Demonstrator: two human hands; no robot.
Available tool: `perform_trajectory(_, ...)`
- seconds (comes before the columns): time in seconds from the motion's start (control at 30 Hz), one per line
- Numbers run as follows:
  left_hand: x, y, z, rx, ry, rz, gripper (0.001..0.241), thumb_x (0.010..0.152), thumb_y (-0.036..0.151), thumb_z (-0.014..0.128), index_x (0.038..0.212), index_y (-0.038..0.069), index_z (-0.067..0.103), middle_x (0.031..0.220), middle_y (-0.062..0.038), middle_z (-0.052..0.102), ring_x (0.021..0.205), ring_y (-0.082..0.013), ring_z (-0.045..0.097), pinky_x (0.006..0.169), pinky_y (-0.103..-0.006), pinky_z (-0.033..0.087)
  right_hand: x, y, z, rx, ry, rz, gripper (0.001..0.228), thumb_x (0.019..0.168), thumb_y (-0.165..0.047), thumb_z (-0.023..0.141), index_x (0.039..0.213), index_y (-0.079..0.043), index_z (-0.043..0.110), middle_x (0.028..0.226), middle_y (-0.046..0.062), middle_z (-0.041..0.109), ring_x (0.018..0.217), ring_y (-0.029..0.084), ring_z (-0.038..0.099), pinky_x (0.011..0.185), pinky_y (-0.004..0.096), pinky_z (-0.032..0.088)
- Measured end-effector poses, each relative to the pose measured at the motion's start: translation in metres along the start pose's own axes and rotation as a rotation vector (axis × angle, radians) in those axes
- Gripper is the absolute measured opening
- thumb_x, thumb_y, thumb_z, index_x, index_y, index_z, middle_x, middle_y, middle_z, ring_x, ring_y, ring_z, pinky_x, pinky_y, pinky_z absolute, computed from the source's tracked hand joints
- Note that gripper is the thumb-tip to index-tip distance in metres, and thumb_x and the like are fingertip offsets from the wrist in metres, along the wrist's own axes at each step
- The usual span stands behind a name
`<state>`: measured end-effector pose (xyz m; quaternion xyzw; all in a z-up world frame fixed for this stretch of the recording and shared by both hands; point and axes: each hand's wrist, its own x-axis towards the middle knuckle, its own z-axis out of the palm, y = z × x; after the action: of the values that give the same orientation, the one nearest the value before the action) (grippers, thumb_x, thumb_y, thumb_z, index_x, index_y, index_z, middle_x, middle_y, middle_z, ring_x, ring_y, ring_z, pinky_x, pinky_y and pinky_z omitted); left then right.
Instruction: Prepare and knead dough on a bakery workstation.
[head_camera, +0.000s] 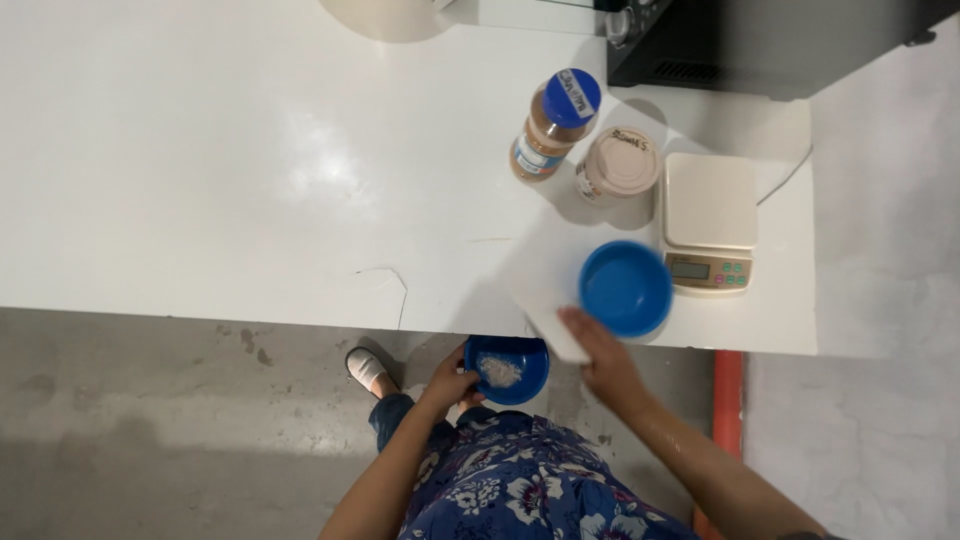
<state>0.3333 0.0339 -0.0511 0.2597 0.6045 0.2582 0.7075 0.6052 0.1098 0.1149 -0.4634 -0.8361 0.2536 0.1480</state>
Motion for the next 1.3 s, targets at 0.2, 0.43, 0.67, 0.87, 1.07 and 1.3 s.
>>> perform_trajectory(0.2, -0.036, 0.033, -0.007, -0.151, 0.037, -0.085, 0.076, 0.087, -0.002, 0.059, 0.158, 0.015, 0.038, 0.142, -0.016, 0.057, 0.106, -0.0288, 0.07, 0.082, -0.0347, 0.063, 0.12, 0.022, -0.019, -0.235, 0.034, 0.061, 0.06, 0.088, 0.007, 0.056, 0.142, -0.017, 0.061, 0.14, 0.016, 0.061, 0.127, 0.033, 0.059, 0.104, 0.044, 0.05)
perform_trajectory(0.43, -0.055, 0.038, -0.02, -0.17, 0.086, -0.088, 0.077, 0.087, -0.001, 0.058, 0.159, 0.02, 0.036, 0.14, -0.015, 0.059, 0.104, -0.0273, 0.072, 0.079, -0.033, 0.065, 0.236, 0.063, 0.006, -0.432, 0.109, 0.174, 0.046, 0.094, 0.005, 0.054, 0.134, -0.014, 0.069, 0.126, 0.018, 0.069, 0.106, 0.037, 0.069, 0.091, 0.046, 0.056)
perform_trajectory(0.67, -0.053, 0.026, -0.031, -0.178, 0.141, -0.053, 0.078, 0.087, -0.002, 0.062, 0.159, 0.02, 0.038, 0.143, -0.014, 0.054, 0.103, -0.0207, 0.071, 0.079, -0.03, 0.066, 0.27, 0.097, 0.005, -0.559, 0.099, 0.165, 0.044, 0.092, 0.001, 0.058, 0.131, -0.016, 0.071, 0.111, 0.019, 0.071, 0.097, 0.039, 0.07, 0.081, 0.047, 0.058)
perform_trajectory(0.87, -0.055, 0.048, -0.035, -0.162, 0.152, -0.047, 0.075, 0.087, -0.003, 0.056, 0.157, 0.017, 0.039, 0.138, -0.013, 0.058, 0.086, -0.0322, 0.072, 0.068, -0.0347, 0.062, 0.19, 0.038, 0.047, -0.729, -0.062, 0.073, 0.05, 0.095, -0.005, 0.052, 0.143, -0.017, 0.059, 0.112, 0.016, 0.065, 0.094, 0.034, 0.066, 0.072, 0.046, 0.058)
perform_trajectory(1.07, -0.058, 0.053, -0.041, -0.249, 0.084, -0.009, 0.072, 0.089, -0.002, 0.058, 0.156, 0.014, 0.036, 0.138, -0.013, 0.057, 0.094, -0.0259, 0.074, 0.072, -0.0342, 0.067, 0.044, -0.047, 0.079, -0.523, -0.177, -0.14, 0.059, 0.093, 0.005, 0.06, 0.149, -0.01, 0.051, 0.14, 0.028, 0.058, 0.124, 0.041, 0.059, 0.108, 0.049, 0.047)
perform_trajectory(1.3, -0.039, 0.035, -0.048, -0.068, -0.023, -0.032, 0.07, 0.093, 0.006, 0.063, 0.158, 0.015, 0.038, 0.138, -0.02, 0.062, 0.105, -0.0258, 0.071, 0.082, -0.0324, 0.064, 0.02, -0.024, 0.015, -0.362, -0.072, -0.001, 0.055, 0.093, 0.004, 0.05, 0.139, -0.024, 0.062, 0.139, 0.012, 0.064, 0.127, 0.033, 0.064, 0.109, 0.049, 0.049)
